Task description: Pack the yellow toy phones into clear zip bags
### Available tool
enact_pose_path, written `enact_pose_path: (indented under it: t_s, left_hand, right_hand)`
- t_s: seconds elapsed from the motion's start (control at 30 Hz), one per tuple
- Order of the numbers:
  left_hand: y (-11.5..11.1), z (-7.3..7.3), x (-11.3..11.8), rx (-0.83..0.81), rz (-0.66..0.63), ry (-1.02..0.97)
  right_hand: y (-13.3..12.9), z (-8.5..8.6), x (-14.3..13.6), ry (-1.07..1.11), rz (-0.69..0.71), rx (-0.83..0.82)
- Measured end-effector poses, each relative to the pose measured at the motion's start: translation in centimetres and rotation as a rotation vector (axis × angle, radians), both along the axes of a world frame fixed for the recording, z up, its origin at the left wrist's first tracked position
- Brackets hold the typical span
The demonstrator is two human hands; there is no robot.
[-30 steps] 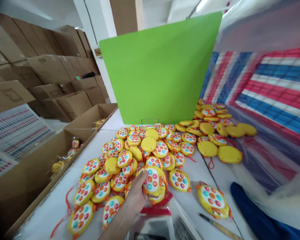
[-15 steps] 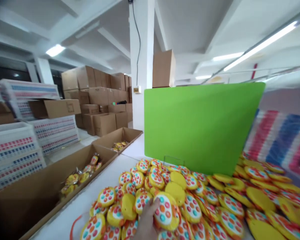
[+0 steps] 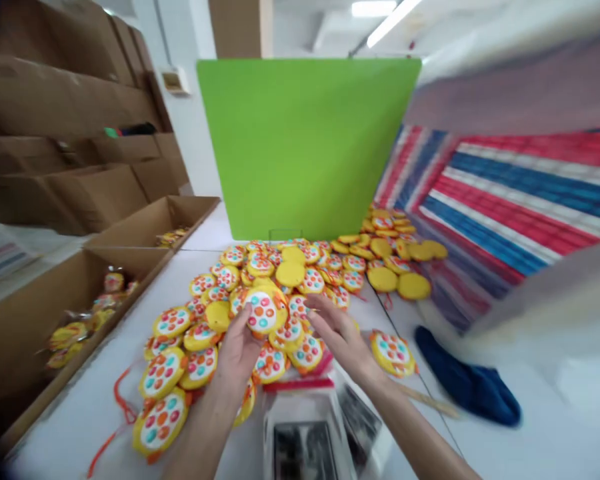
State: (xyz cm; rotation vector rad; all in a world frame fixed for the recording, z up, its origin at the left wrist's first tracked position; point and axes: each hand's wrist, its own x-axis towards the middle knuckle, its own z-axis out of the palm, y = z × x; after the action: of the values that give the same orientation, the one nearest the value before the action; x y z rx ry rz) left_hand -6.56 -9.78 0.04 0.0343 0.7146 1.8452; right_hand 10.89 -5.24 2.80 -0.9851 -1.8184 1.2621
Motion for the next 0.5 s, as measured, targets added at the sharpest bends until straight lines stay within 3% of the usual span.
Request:
enact_pose_path:
  t_s: [0.07,0.13,0.23,0.37,0.5]
  left_hand:
    - [-0.1,-0.1,0.7,-0.022,-0.037,-0.017]
    - [-0.2,-0.3,1.5,-0.047,-0.073,-0.009]
    - [-0.6,-0.6,2.6,-0.073,-0.123,0.061]
    - [-1.1,-1.4,3.1,-0.059,-0.256,0.234]
    - [-1.2,-2.9,3.4,-0.181,-0.363,0.518]
  right_hand:
    - [-0.7,-1.5,-1.3,0.081,-0.041,-0.153]
    - [-0.9,-2.6,-2.7,0.144,-0.075,-0.197]
    - [-0.7,-3.7,-3.9,0.204,-0.128,-0.112]
    - [0.0,-4.0,-2.8,0.081,-0.194,0.056]
    - [0.0,-3.9,-0.7,-0.032,-0.054,0.071]
